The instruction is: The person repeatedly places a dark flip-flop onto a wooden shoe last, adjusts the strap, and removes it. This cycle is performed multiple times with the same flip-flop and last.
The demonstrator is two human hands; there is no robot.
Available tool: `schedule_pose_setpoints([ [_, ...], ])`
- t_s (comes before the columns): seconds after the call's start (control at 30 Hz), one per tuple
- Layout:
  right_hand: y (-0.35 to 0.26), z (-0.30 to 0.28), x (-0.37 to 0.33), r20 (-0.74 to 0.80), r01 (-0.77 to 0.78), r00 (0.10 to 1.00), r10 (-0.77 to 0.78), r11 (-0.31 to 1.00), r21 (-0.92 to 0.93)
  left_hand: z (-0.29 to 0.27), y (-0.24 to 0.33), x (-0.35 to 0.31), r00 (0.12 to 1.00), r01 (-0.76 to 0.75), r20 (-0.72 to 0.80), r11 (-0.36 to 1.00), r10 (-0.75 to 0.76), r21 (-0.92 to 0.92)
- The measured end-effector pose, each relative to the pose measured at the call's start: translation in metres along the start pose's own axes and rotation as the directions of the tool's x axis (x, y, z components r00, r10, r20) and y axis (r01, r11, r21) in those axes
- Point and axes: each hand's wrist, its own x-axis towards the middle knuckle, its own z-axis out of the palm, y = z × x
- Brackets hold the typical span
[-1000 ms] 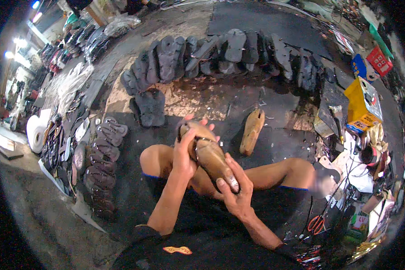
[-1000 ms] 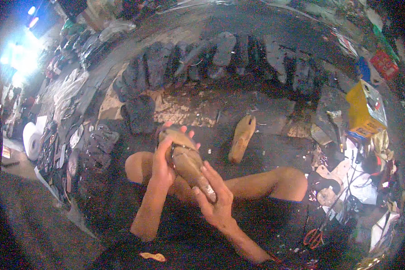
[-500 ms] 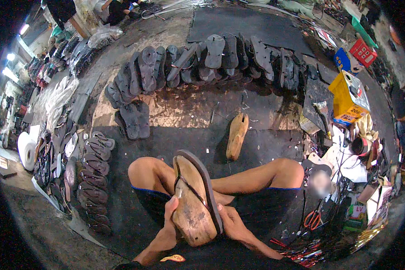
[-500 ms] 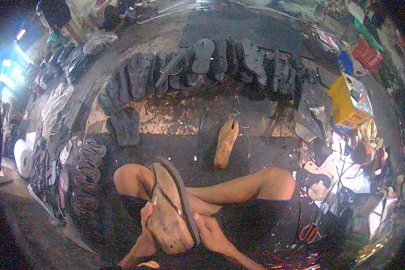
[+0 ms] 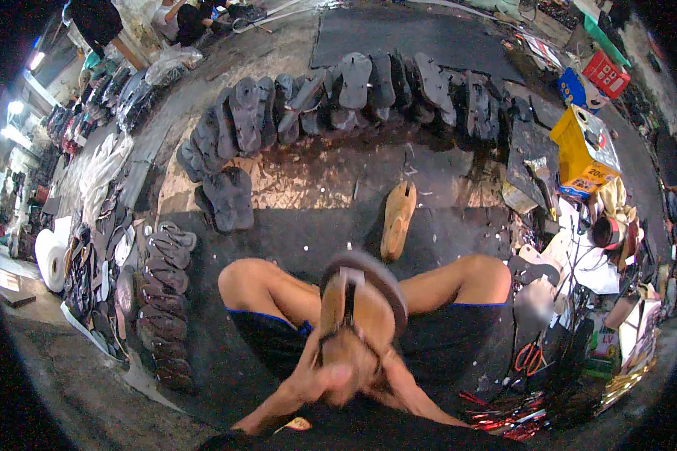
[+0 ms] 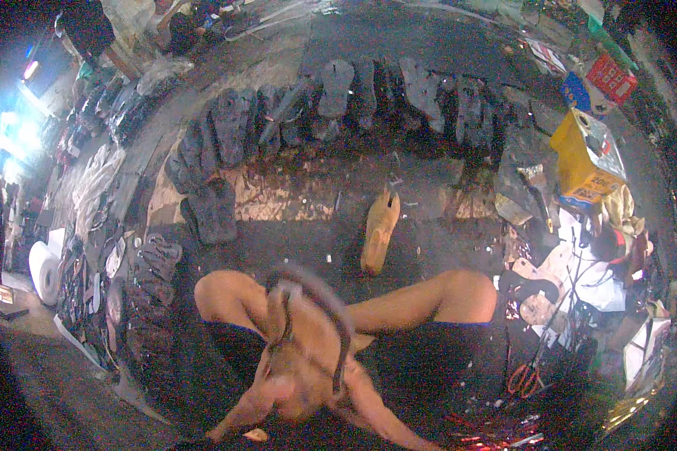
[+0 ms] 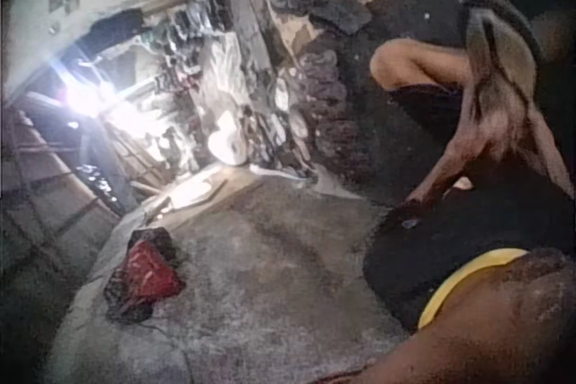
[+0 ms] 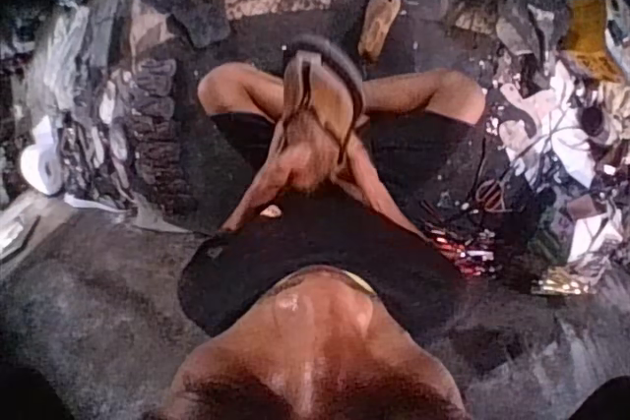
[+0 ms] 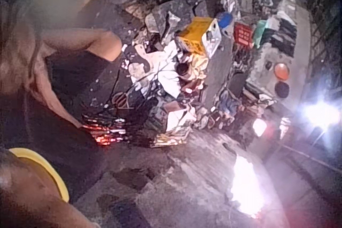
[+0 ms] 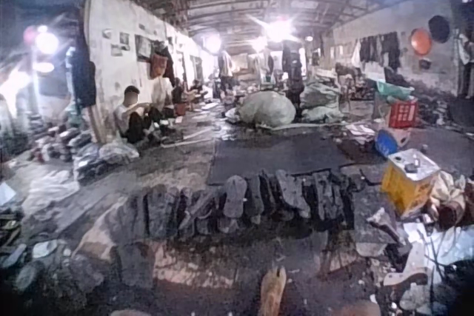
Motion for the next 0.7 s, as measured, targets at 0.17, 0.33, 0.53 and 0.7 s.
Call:
schedule_pose_setpoints([
  [0.17,-0.004,-0.02,0.025,0.054,0.419,0.901,-0.431,0.831,-0.366,0.007,0.0,0.054,0.99,0.085,-0.103,0.992,-0.095,-0.095],
  [0.33,-0.042,0.001,0.026,0.446,0.655,0.747,-0.493,0.432,-0.619,0.012,0.011,0.06,0.999,0.012,-0.051,0.995,-0.006,0.103],
  [0.53,-0.058,0.016,-0.003,0.332,0.272,0.93,-0.157,0.901,-0.338,-0.016,-0.005,0.05,0.933,-0.292,0.027,0.712,0.358,0.639],
  [0.7,-0.081,0.042,-0.039,0.144,-0.101,0.983,0.116,0.989,-0.108,-0.04,-0.016,0.032,0.998,0.059,-0.006,0.991,-0.059,0.12],
])
